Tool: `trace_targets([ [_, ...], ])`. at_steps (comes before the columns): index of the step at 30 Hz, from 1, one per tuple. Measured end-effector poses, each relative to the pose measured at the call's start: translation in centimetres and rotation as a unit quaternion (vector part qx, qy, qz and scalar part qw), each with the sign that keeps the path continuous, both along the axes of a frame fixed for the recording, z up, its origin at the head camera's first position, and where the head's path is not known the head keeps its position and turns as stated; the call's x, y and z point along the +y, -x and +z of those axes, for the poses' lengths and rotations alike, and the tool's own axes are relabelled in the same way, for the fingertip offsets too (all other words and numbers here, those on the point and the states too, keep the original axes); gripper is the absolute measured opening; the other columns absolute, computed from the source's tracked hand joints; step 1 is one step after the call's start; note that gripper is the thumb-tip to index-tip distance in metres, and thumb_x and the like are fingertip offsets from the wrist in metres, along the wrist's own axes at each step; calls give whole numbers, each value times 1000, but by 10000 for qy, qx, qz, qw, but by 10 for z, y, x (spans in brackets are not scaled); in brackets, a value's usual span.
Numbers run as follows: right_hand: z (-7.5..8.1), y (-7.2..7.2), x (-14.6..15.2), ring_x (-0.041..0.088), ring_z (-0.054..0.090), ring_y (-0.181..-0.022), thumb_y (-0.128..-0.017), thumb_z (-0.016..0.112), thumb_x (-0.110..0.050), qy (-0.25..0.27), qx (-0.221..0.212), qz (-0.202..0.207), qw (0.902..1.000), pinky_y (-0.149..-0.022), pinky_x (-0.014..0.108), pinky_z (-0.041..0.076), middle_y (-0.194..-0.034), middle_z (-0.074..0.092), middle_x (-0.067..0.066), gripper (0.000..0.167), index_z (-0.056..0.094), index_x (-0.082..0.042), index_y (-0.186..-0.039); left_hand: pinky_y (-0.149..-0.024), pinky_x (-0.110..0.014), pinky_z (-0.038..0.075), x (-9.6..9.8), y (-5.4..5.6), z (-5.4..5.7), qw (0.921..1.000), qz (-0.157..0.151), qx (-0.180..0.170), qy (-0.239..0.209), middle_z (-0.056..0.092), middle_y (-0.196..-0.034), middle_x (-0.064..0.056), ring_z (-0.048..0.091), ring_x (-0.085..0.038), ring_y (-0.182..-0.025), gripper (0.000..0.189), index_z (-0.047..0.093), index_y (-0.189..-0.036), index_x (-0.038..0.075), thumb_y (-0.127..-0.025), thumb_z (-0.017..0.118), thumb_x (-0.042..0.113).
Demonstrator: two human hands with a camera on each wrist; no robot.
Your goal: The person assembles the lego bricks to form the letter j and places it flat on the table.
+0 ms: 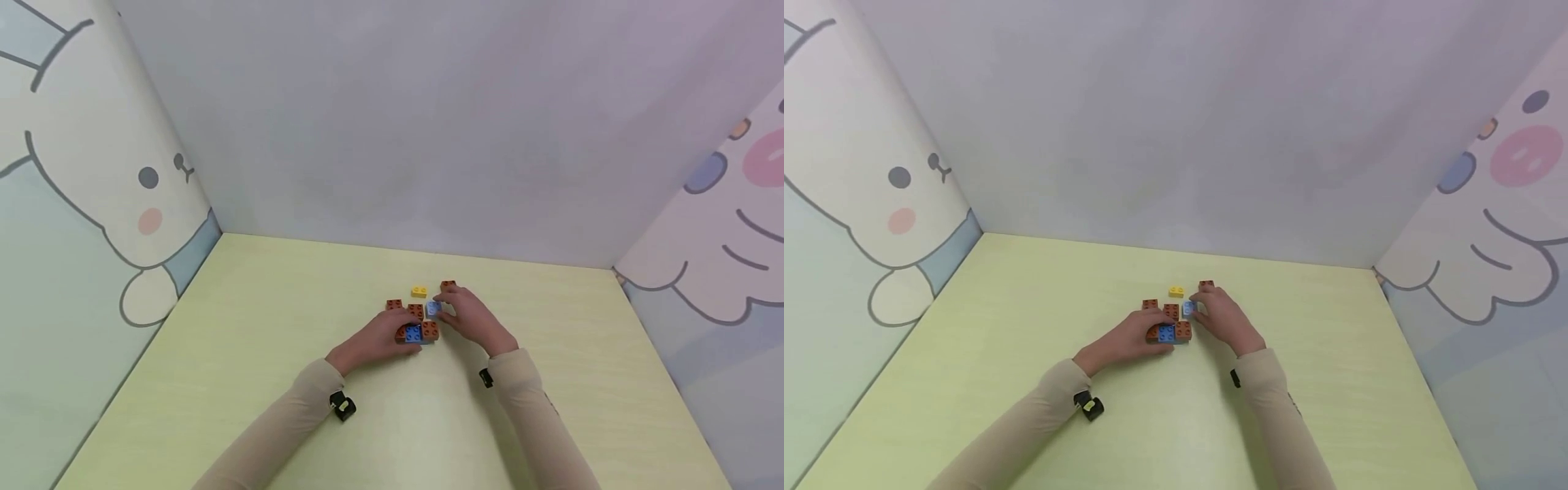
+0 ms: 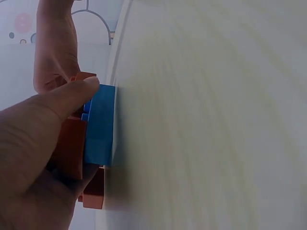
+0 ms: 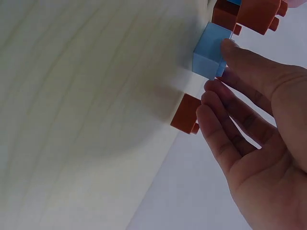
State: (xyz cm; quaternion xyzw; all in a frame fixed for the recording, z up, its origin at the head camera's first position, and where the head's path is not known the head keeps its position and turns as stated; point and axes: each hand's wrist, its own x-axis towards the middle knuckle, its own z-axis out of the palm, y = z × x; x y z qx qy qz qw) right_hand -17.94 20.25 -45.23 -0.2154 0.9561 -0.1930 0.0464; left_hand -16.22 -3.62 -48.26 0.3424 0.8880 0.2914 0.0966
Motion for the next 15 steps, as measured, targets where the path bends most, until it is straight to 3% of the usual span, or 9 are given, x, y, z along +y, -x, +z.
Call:
trace_targets([
  [9,-2,-1,0,40,55,-136,-96,71,-15,13,-22,8,10000,-112,52,46,-146,56,24,33,68,-2,-127,-112,-44,46,2,-1,-3,9993,-42,-258,-281,64,-138,-7,57,-24,-132,44,61,-136,10,-100,67,34],
  [15,-1,-3,1,35,60,-130,-96,71,-15,92,-29,-65,9999,-110,50,49,-142,61,19,32,68,-4,-126,-115,-44,45,-1,1,-6,9992,-94,-325,-215,61,-142,-7,54,-25,-136,48,59,-140,11,-101,65,36],
])
